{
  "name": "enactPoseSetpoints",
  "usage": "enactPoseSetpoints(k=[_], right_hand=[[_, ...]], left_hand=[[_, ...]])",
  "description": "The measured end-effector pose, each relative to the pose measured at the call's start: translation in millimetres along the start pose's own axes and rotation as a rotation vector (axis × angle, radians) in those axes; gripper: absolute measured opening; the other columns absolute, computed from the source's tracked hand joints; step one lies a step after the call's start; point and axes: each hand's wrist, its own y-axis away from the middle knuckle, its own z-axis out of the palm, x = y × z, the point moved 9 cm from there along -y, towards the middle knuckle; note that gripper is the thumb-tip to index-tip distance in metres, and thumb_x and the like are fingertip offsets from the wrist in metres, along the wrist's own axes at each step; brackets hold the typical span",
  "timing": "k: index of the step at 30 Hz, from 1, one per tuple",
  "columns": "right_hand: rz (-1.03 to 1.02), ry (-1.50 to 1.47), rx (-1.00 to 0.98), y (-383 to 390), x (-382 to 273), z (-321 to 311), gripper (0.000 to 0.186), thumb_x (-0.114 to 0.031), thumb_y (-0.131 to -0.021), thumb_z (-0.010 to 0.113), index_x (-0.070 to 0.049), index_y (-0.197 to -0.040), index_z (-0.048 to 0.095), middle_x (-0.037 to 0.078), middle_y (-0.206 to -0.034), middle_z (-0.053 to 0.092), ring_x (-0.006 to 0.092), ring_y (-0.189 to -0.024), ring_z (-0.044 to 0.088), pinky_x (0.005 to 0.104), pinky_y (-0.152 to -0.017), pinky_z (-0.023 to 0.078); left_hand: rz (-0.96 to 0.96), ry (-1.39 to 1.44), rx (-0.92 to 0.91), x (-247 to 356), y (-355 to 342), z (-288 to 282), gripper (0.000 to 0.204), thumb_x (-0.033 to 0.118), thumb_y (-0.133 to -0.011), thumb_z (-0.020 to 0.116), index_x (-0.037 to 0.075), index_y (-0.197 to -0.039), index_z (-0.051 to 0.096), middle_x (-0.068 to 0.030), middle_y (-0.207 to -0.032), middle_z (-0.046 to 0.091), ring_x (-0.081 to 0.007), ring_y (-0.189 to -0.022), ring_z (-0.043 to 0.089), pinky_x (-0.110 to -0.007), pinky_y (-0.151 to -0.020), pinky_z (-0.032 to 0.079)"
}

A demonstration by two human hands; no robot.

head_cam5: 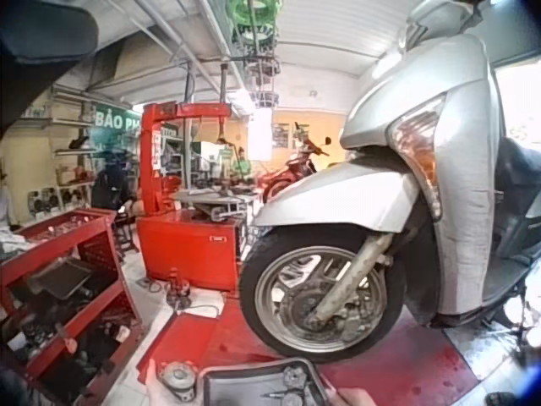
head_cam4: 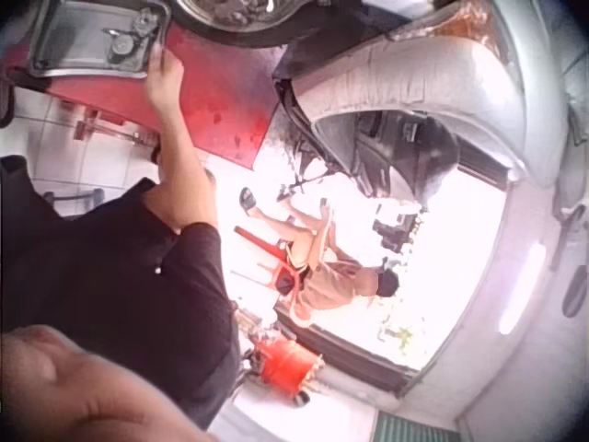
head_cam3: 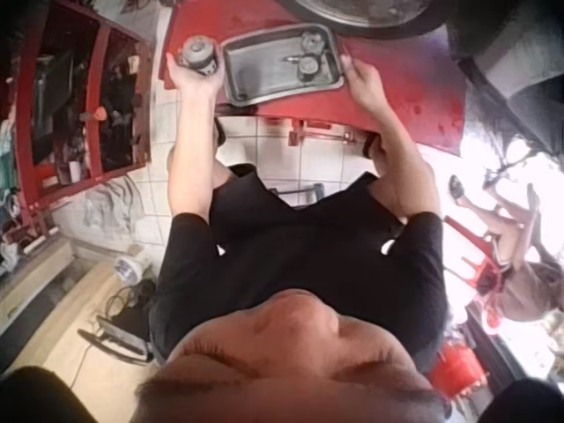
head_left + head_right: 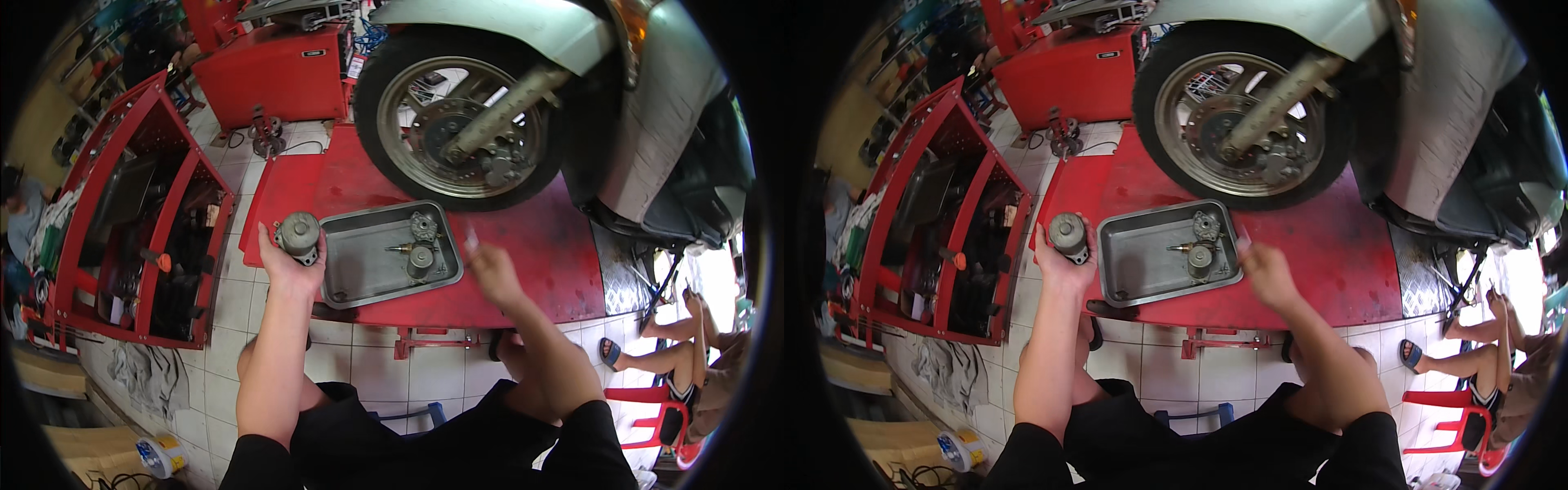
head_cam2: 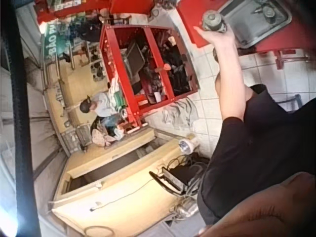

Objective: The person sits on a low stool in a workshop and disassembles a scooter starter motor. They remove the outer casing and use a screwdriver to manipulate internal components, placing the disassembled parts into a metal tray.

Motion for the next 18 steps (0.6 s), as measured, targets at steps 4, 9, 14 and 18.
enactPoseSetpoints(k=[4, 9, 14, 18], right_hand=[[-0.126, 0.364, -0.321, 18.6, -22.0, 100.6, 0.036, -0.034, -0.092, 0.067, 0.002, -0.091, 0.068, 0.026, -0.085, 0.069, 0.0444, -0.083, 0.066, 0.0474, -0.075, 0.053], [-0.173, 0.559, -0.482, 1.4, -54.2, 207.8, 0.023, -0.023, -0.084, 0.071, -0.003, -0.097, 0.073, 0.025, -0.1, 0.07, 0.0425, -0.097, 0.067, 0.0487, -0.086, 0.054], [-0.095, 0.524, -0.581, -32.1, -37.1, 258.0, 0.025, -0.021, -0.081, 0.07, -0.004, -0.099, 0.074, 0.025, -0.105, 0.07, 0.0432, -0.102, 0.066, 0.0476, -0.091, 0.054], [-0.086, 0.67, -0.56, -29.8, -42.2, 264.4, 0.027, -0.025, -0.08, 0.069, -0.005, -0.098, 0.074, 0.023, -0.104, 0.071, 0.0408, -0.101, 0.068, 0.0495, -0.089, 0.055]], left_hand=[[-0.036, 0.133, -0.08, 25.0, -7.5, -8.0, 0.067, 0.06, -0.101, 0.032, 0.002, -0.109, 0.064, -0.0099, -0.096, 0.067, -0.0225, -0.085, 0.064, -0.029, -0.071, 0.058], [0.038, 0.238, 0.039, 43.4, -24.6, -23.1, 0.07, 0.063, -0.101, 0.032, 0.001, -0.113, 0.06, -0.0116, -0.094, 0.065, -0.0239, -0.085, 0.064, -0.033, -0.072, 0.059], [0.008, 0.238, 0.017, 41.8, -21.4, -17.0, 0.072, 0.066, -0.1, 0.035, -0.001, -0.115, 0.058, -0.0143, -0.098, 0.065, -0.027, -0.085, 0.064, -0.038, -0.077, 0.06], [-0.039, 0.191, -0.071, 42.4, -5.4, -3.8, 0.076, 0.069, -0.099, 0.032, 0.0, -0.111, 0.061, -0.014, -0.103, 0.066, -0.0271, -0.085, 0.063, -0.038, -0.078, 0.059]])
